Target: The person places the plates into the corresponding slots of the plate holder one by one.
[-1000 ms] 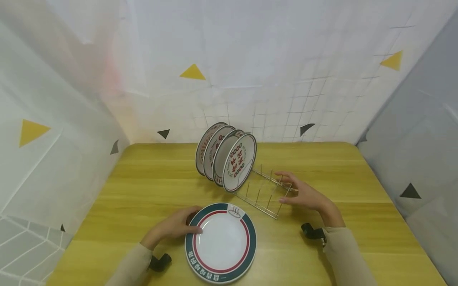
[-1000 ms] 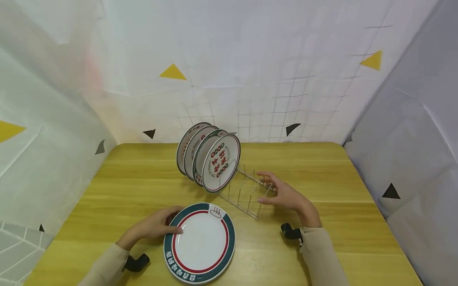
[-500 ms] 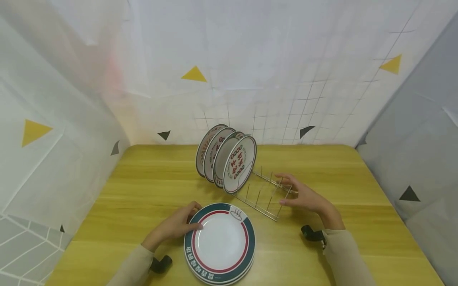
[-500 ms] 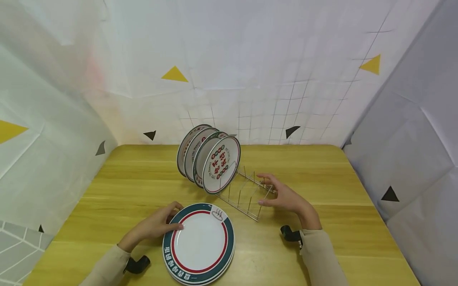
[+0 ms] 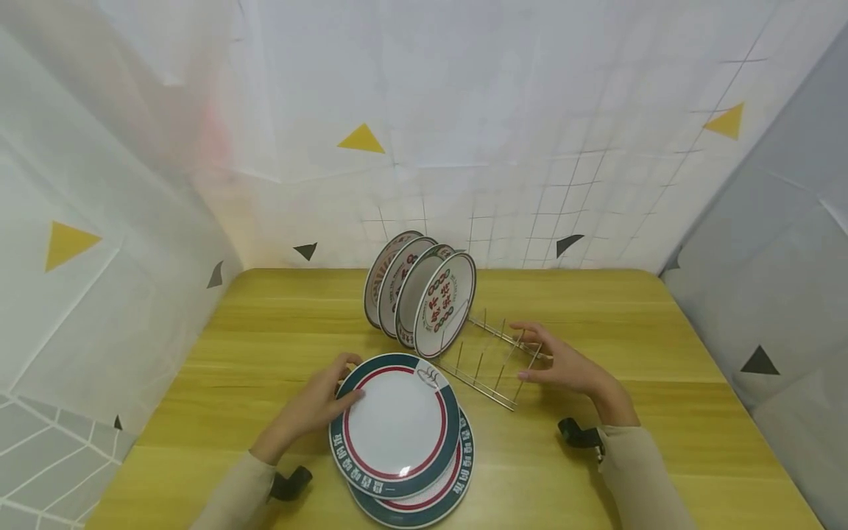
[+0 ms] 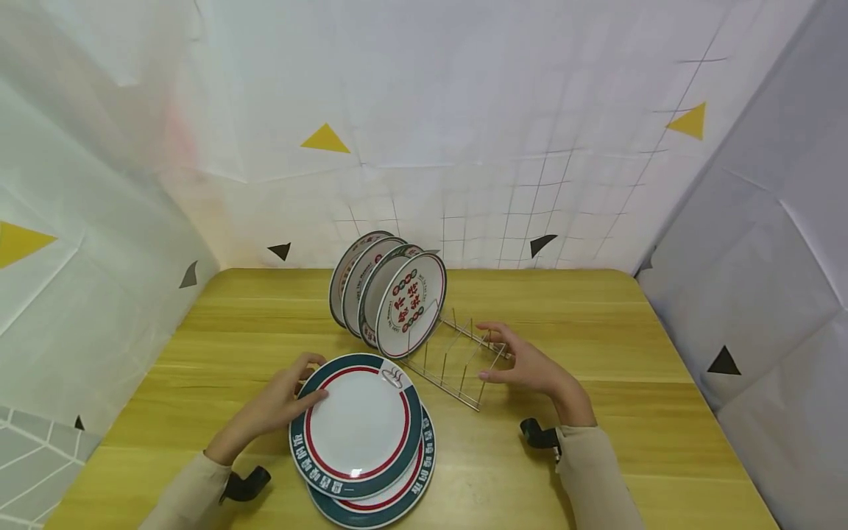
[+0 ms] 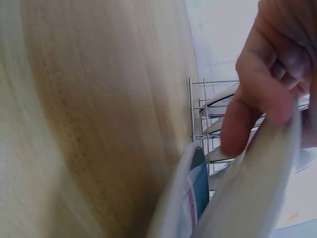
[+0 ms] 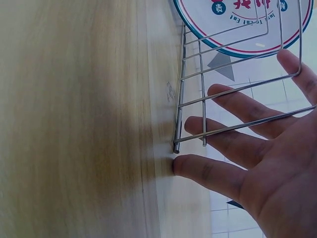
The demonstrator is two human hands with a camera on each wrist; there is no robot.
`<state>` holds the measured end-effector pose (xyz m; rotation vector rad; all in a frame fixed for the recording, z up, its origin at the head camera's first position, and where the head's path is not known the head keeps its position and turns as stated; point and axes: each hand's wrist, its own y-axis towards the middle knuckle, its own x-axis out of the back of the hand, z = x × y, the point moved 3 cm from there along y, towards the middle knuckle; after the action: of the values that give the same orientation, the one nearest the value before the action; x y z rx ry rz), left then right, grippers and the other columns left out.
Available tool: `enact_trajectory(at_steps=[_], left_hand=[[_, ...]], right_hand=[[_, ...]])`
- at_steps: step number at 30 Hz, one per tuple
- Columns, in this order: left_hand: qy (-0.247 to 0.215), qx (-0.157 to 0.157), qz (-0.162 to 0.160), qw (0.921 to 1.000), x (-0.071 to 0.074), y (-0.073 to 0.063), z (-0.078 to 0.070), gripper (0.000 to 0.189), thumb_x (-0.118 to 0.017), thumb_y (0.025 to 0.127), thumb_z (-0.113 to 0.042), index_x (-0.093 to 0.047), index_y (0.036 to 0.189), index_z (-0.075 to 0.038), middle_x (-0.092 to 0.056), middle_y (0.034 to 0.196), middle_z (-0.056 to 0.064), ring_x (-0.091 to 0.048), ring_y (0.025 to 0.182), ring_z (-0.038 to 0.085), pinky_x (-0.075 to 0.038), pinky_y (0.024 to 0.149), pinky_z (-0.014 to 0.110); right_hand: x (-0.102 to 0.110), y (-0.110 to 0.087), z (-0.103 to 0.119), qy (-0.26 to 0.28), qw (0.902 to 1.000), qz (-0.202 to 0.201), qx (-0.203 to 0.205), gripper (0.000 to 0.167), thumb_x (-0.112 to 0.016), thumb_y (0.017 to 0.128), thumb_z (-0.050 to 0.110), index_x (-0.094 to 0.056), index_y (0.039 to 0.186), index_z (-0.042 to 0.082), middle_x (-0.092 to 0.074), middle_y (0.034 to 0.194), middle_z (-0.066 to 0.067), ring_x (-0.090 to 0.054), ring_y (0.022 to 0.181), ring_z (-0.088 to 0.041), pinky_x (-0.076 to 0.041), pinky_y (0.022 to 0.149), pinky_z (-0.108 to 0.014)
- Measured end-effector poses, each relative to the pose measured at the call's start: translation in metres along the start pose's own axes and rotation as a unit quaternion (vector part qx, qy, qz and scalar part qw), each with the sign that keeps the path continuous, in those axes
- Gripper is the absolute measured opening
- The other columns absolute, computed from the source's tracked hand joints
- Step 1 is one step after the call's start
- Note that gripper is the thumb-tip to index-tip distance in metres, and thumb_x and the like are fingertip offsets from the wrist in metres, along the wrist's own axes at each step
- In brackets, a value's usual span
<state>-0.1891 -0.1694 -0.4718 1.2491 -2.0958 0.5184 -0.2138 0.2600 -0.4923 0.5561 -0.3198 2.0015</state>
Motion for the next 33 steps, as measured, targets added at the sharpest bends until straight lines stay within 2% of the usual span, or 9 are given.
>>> enact_trajectory(at_steps=[5,11,16,19,21,24,26,29,33], left_hand=[[0.004,-0.001,-0.001,1.0000,0.001,0.000,-0.001,0.046,-0.069,0.091,-0.015,-0.044,0.129,-0.015,-0.068,0.116,0.012,-0.068,0.096,0.021,-0.059,0.076,0.029],[0.000,-0.012,-0.029,0.9995,0.002,-0.001,-0.008,0.056,-0.072,0.089,-0.014,-0.044,0.137,-0.016,-0.068,0.118,0.009,-0.068,0.097,0.023,-0.059,0.075,0.030],[-0.003,-0.027,-0.050,0.9984,0.003,-0.001,-0.016,0.068,-0.080,0.082,-0.016,-0.049,0.142,-0.020,-0.060,0.135,0.003,-0.064,0.113,0.026,-0.057,0.085,0.035],[-0.018,-0.044,-0.060,0.9970,0.007,-0.001,-0.025,0.065,-0.081,0.080,-0.012,-0.055,0.139,-0.023,-0.060,0.136,0.002,-0.066,0.104,0.020,-0.058,0.082,0.031],[-0.027,-0.062,-0.077,0.9948,0.013,-0.003,-0.035,0.062,-0.080,0.081,-0.010,-0.057,0.137,-0.024,-0.064,0.130,0.003,-0.068,0.090,0.015,-0.058,0.073,0.026],[-0.037,-0.088,-0.117,0.9885,0.025,-0.003,-0.052,0.057,-0.077,0.083,-0.008,-0.059,0.136,-0.023,-0.071,0.112,0.006,-0.065,0.071,0.008,-0.056,0.062,0.023],[-0.039,-0.107,-0.155,0.9812,0.035,-0.002,-0.064,0.055,-0.076,0.084,-0.009,-0.059,0.135,-0.021,-0.072,0.097,0.006,-0.064,0.064,0.006,-0.055,0.056,0.022],[-0.041,-0.127,-0.220,0.9662,0.050,0.004,-0.083,0.053,-0.076,0.085,-0.010,-0.060,0.134,-0.021,-0.069,0.083,0.004,-0.063,0.059,0.007,-0.053,0.051,0.022],[-0.026,-0.151,-0.291,0.9444,0.063,0.018,-0.108,0.054,-0.075,0.085,-0.009,-0.060,0.134,-0.023,-0.067,0.078,0.005,-0.063,0.057,0.010,-0.052,0.049,0.020]], right_hand=[[0.000,0.000,-0.001,0.000,1.0000,-0.001,-0.004,0.082,-0.076,0.086,0.023,-0.027,0.152,0.025,-0.037,0.151,-0.024,-0.036,0.136,-0.048,-0.035,0.102,-0.068],[0.000,0.000,-0.002,-0.002,1.0000,-0.001,-0.006,0.082,-0.076,0.086,0.023,-0.027,0.152,0.024,-0.036,0.150,-0.025,-0.037,0.136,-0.049,-0.036,0.102,-0.068],[0.000,-0.001,0.000,-0.004,1.0000,-0.002,-0.007,0.082,-0.076,0.086,0.023,-0.026,0.152,0.026,-0.037,0.151,-0.024,-0.038,0.135,-0.049,-0.036,0.102,-0.068],[0.000,-0.001,0.000,-0.004,1.0000,-0.002,-0.008,0.082,-0.076,0.086,0.023,-0.027,0.152,0.027,-0.037,0.151,-0.024,-0.038,0.135,-0.050,-0.035,0.102,-0.068],[-0.001,-0.001,0.001,-0.002,1.0000,-0.002,-0.008,0.082,-0.076,0.086,0.024,-0.027,0.151,0.027,-0.037,0.151,-0.024,-0.038,0.135,-0.050,-0.035,0.102,-0.068],[-0.001,-0.001,0.001,0.002,1.0000,-0.001,-0.004,0.081,-0.076,0.086,0.022,-0.027,0.151,0.026,-0.037,0.150,-0.026,-0.038,0.134,-0.050,-0.034,0.103,-0.069],[-0.002,0.000,0.000,0.003,1.0000,0.000,0.000,0.081,-0.075,0.086,0.021,-0.027,0.152,0.025,-0.037,0.150,-0.026,-0.038,0.134,-0.050,-0.034,0.103,-0.069],[-0.001,0.000,0.000,0.003,1.0000,0.000,0.001,0.081,-0.076,0.086,0.021,-0.027,0.151,0.024,-0.037,0.150,-0.025,-0.038,0.135,-0.049,-0.033,0.103,-0.069],[-0.001,0.000,0.000,0.000,1.0000,-0.003,0.000,0.082,-0.076,0.085,0.020,-0.027,0.151,0.023,-0.038,0.151,-0.023,-0.038,0.135,-0.047,-0.033,0.103,-0.069]])
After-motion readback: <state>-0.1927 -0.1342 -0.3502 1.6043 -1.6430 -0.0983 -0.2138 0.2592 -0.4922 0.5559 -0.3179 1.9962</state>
